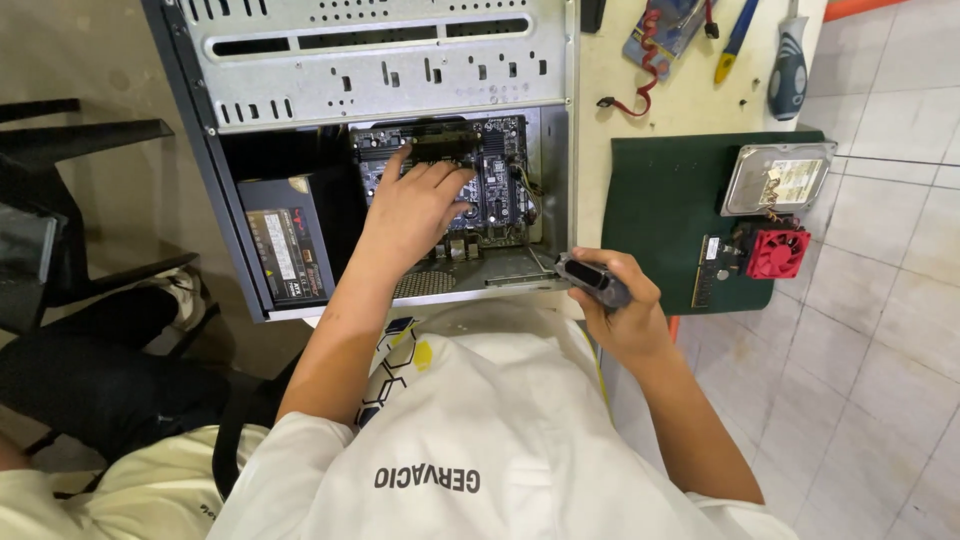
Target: Installing a motherboard into a computer case by fastening it with screws using a screwdriver.
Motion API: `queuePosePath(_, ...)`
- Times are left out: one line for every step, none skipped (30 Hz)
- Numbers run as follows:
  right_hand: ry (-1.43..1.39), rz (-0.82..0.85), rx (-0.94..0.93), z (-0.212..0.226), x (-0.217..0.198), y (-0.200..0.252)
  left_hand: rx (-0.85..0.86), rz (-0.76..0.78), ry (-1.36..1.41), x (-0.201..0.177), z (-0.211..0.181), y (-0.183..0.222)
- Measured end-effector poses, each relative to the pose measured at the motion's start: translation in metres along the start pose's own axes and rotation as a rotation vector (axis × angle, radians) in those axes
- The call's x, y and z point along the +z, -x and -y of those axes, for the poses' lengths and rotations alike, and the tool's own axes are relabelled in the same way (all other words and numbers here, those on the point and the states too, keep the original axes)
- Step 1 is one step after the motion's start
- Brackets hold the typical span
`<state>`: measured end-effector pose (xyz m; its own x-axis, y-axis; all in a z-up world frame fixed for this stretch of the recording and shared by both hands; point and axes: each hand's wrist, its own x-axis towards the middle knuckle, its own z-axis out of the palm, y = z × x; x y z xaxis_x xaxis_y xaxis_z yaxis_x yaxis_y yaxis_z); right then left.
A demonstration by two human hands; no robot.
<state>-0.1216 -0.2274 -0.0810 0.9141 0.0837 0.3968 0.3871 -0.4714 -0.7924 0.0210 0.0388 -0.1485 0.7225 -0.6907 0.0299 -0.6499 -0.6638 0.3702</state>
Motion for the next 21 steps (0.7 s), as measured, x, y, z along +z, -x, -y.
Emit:
queuePosePath(0.008,0.005,-0.009,-0.001,0.001,0.000,-0.004,-0.002,0.007,0.002,0.001,0.000)
queuePosePath(0.009,0.006,-0.008,-0.001,0.002,-0.002,-0.006,-0.001,0.009,0.002,0.002,0.000)
queuePosePath(0.031,0.013,-0.015,-0.001,0.002,-0.004,-0.003,-0.007,0.010,0.003,0.002,0.000)
queuePosePath(0.052,0.019,-0.022,0.000,0.003,-0.006,-0.002,-0.012,0.012,0.004,0.003,0.000)
queuePosePath(0.051,0.022,-0.021,0.000,0.004,-0.006,-0.004,-0.011,0.014,0.004,0.003,0.000)
queuePosePath(0.054,0.012,-0.017,0.001,0.004,-0.006,0.000,-0.005,0.020,0.004,0.003,0.001)
queuePosePath(0.056,0.002,-0.012,0.002,0.005,-0.006,0.004,0.001,0.027,0.004,0.003,0.001)
queuePosePath(0.057,0.003,-0.012,0.003,0.005,-0.007,0.004,0.000,0.028,0.006,0.003,0.001)
queuePosePath(0.059,0.009,0.002,0.004,0.006,-0.008,0.004,0.006,0.019,0.007,0.003,0.001)
queuePosePath(0.062,0.014,0.015,0.006,0.006,-0.008,0.004,0.011,0.008,0.009,0.003,0.002)
queuePosePath(0.062,0.016,0.015,0.008,0.007,-0.007,0.003,0.011,0.009,0.002,-0.002,0.000)
queuePosePath(0.098,0.022,0.014,0.010,0.007,-0.005,0.010,0.053,0.036,-0.005,-0.007,-0.003)
queuePosePath(0.135,0.028,0.013,0.012,0.008,-0.004,0.017,0.096,0.063,-0.011,-0.012,-0.005)
queuePosePath(0.136,0.028,0.013,0.013,0.009,-0.001,0.018,0.095,0.064,-0.027,-0.026,-0.011)
queuePosePath(0.221,0.041,0.089,0.014,0.010,0.003,0.059,0.134,0.205,-0.042,-0.039,-0.016)
queuePosePath(0.303,0.053,0.165,0.015,0.012,0.006,0.101,0.173,0.345,-0.058,-0.052,-0.021)
queuePosePath(0.304,0.053,0.165,0.012,0.017,0.013,0.101,0.173,0.344,-0.057,-0.064,-0.020)
queuePosePath(0.459,0.032,0.229,0.008,0.022,0.019,0.173,0.135,0.438,-0.055,-0.075,-0.020)
queuePosePath(0.615,0.010,0.292,0.005,0.027,0.025,0.245,0.096,0.532,-0.054,-0.086,-0.019)
queuePosePath(0.615,0.011,0.290,0.017,0.021,0.013,0.244,0.094,0.532,-0.028,-0.091,-0.016)
queuePosePath(0.619,0.106,0.313,0.029,0.015,0.001,0.203,-0.035,0.558,-0.003,-0.096,-0.014)
